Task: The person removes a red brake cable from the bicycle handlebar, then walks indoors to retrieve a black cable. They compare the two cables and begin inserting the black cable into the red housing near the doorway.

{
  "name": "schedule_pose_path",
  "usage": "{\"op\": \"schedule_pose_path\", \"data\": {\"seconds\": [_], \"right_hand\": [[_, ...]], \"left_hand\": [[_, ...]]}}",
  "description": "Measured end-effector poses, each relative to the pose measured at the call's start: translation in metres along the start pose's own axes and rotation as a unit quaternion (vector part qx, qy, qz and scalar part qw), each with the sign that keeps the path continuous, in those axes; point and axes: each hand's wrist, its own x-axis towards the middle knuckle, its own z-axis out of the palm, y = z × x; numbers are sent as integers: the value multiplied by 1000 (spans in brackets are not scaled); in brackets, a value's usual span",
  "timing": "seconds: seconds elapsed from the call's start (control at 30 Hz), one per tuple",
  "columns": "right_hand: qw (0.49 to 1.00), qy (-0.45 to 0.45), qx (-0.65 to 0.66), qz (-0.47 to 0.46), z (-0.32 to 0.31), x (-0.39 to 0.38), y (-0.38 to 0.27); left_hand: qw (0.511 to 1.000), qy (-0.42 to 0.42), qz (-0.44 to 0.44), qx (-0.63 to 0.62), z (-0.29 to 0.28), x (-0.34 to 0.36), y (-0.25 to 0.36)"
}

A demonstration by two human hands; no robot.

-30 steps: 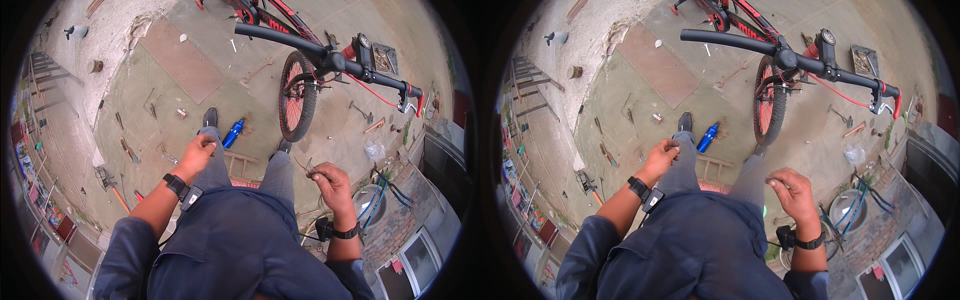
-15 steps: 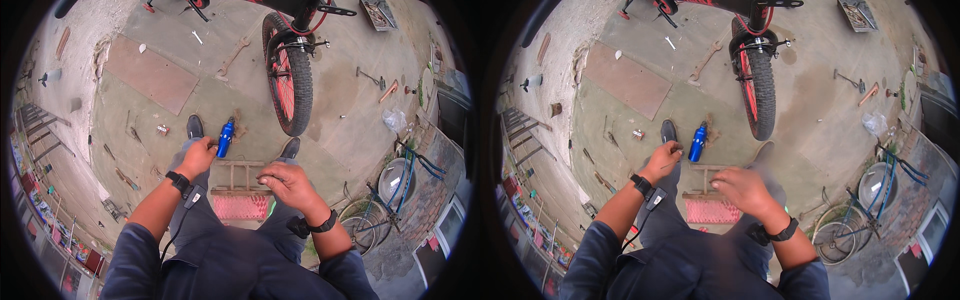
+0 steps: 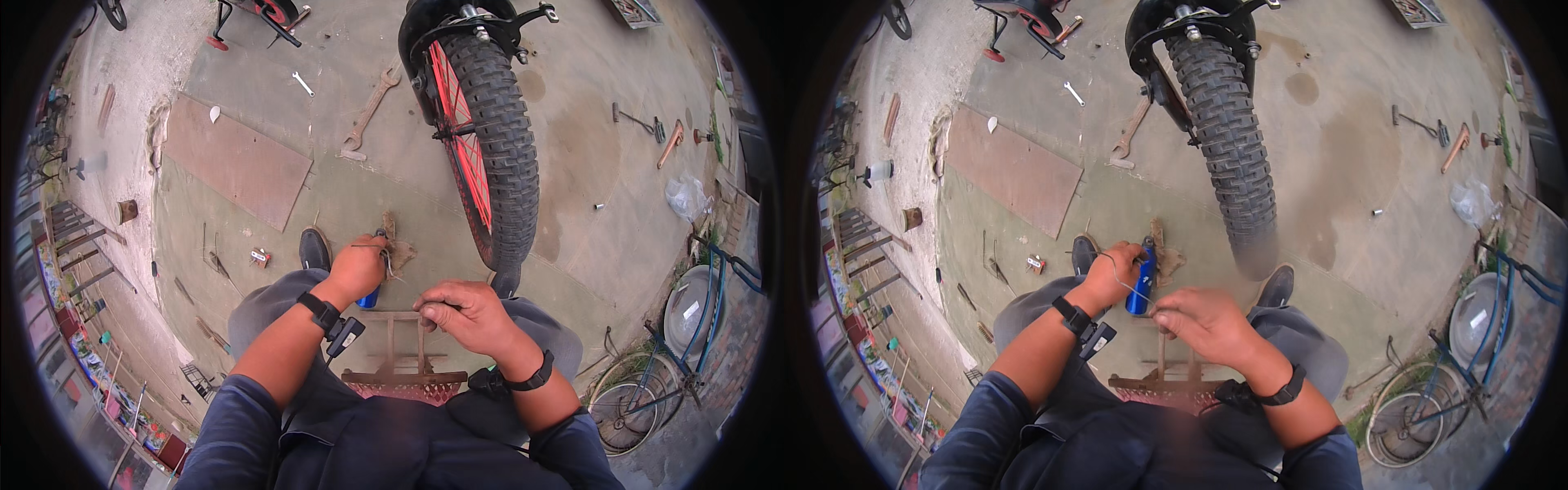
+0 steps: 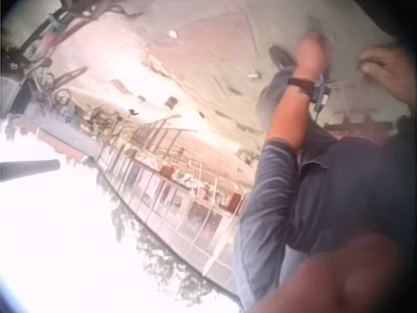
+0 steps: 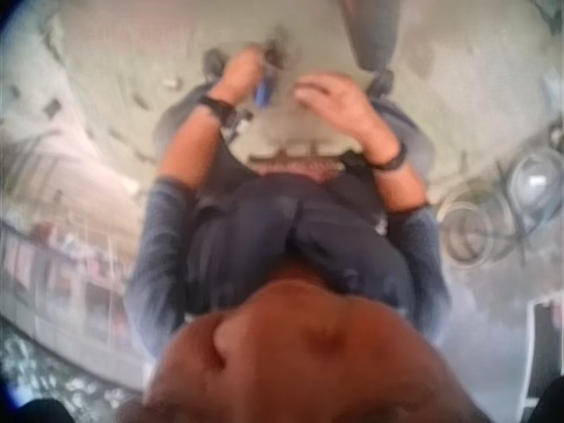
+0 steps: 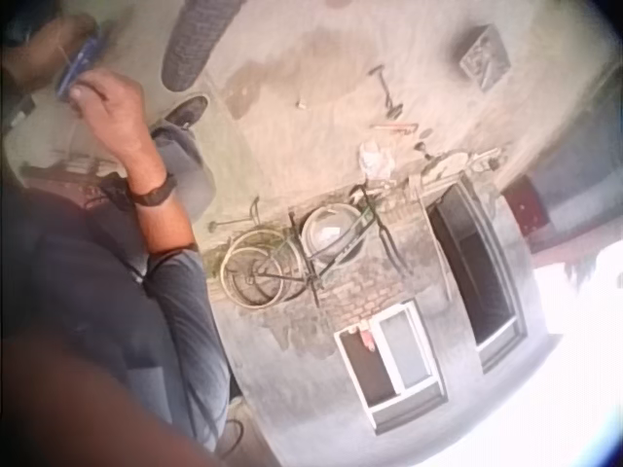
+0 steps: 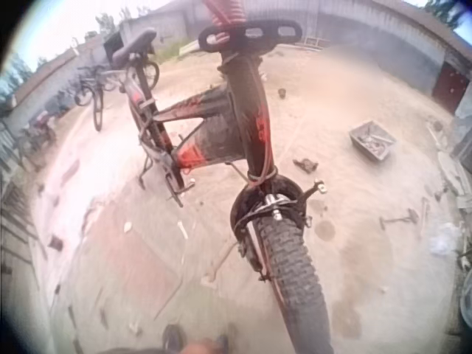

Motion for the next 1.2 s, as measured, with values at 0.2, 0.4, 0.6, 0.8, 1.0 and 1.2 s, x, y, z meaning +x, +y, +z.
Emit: {"op": "schedule_pose_path", "data": {"seconds": [0.2, 0.4, 0.6, 0.8, 1.0, 1.2], "right_hand": [[999, -17, 27, 31, 0, 7, 10], [985, 6, 147, 90, 3, 7, 8], [984, 35, 171, -35, -6, -23, -2], [933, 145, 265, -194, -37, -71, -24], [841, 240, 349, -336, -92, -127, -29], [747, 419, 318, -407, -148, -184, -27]], "left_hand": [[997, -56, 19, 48, 14, 27, 4], [992, -65, 4, 107, -1, 26, 25], [956, -254, 63, -129, -31, -7, 69], [881, -333, 222, -254, -17, -48, 100], [861, -370, 147, -317, -2, -69, 110], [926, -214, 104, -293, -35, -67, 104]]}}
